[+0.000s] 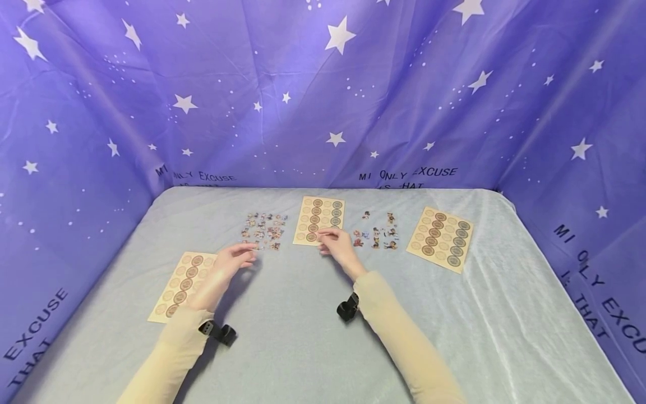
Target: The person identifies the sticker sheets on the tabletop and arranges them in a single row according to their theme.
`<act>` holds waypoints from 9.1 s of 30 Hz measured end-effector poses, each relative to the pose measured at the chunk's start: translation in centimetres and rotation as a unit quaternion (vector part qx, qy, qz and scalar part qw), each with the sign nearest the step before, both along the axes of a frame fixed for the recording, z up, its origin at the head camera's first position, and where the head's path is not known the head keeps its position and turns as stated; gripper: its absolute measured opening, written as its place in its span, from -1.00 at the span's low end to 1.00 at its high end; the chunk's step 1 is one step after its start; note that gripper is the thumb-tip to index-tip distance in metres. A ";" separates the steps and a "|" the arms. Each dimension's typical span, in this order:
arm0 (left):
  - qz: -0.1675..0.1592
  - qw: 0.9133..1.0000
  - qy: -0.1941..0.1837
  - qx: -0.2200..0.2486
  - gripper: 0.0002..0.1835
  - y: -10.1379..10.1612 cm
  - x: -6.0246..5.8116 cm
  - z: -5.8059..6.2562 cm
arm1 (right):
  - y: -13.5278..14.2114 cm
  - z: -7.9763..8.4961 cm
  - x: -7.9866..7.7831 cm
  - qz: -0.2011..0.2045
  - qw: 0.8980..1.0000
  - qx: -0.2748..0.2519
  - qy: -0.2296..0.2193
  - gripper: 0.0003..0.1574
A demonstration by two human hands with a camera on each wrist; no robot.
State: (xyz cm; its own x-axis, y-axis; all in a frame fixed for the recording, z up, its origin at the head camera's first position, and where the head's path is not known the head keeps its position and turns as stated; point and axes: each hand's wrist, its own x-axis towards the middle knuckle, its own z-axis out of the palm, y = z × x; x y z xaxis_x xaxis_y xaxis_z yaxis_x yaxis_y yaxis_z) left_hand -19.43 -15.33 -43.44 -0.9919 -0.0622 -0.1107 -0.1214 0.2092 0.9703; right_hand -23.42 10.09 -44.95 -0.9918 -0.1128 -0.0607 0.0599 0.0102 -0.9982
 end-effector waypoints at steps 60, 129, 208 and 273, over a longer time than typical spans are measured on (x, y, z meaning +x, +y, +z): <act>-0.050 0.990 0.001 0.130 -0.48 7.1 -14.5 -13.8 | 3.0 0.5 -0.4 -0.093 0.993 0.028 -0.067 -0.42; 0.005 0.982 -0.017 0.186 -0.49 1.8 3.2 1.4 | 0.0 3.8 6.9 0.044 0.998 -0.016 -0.035 -0.28; 0.051 0.990 -0.126 0.023 -0.48 -6.1 9.1 -0.8 | -8.1 -0.5 12.3 0.109 0.989 -0.075 -0.067 -0.25; 0.001 0.984 -0.016 -0.178 -0.66 -6.2 8.1 0.0 | -4.8 1.3 10.7 0.178 0.981 0.057 -0.055 -0.55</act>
State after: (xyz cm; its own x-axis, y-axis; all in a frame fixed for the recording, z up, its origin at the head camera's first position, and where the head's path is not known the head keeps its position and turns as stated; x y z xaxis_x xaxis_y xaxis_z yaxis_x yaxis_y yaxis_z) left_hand -11.32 -21.56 -43.46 -0.9882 -0.1044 -0.1123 -0.1509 0.5350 0.8313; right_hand -12.67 5.30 -43.61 -0.8772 -0.4379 -0.1969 0.1388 0.1613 -0.9771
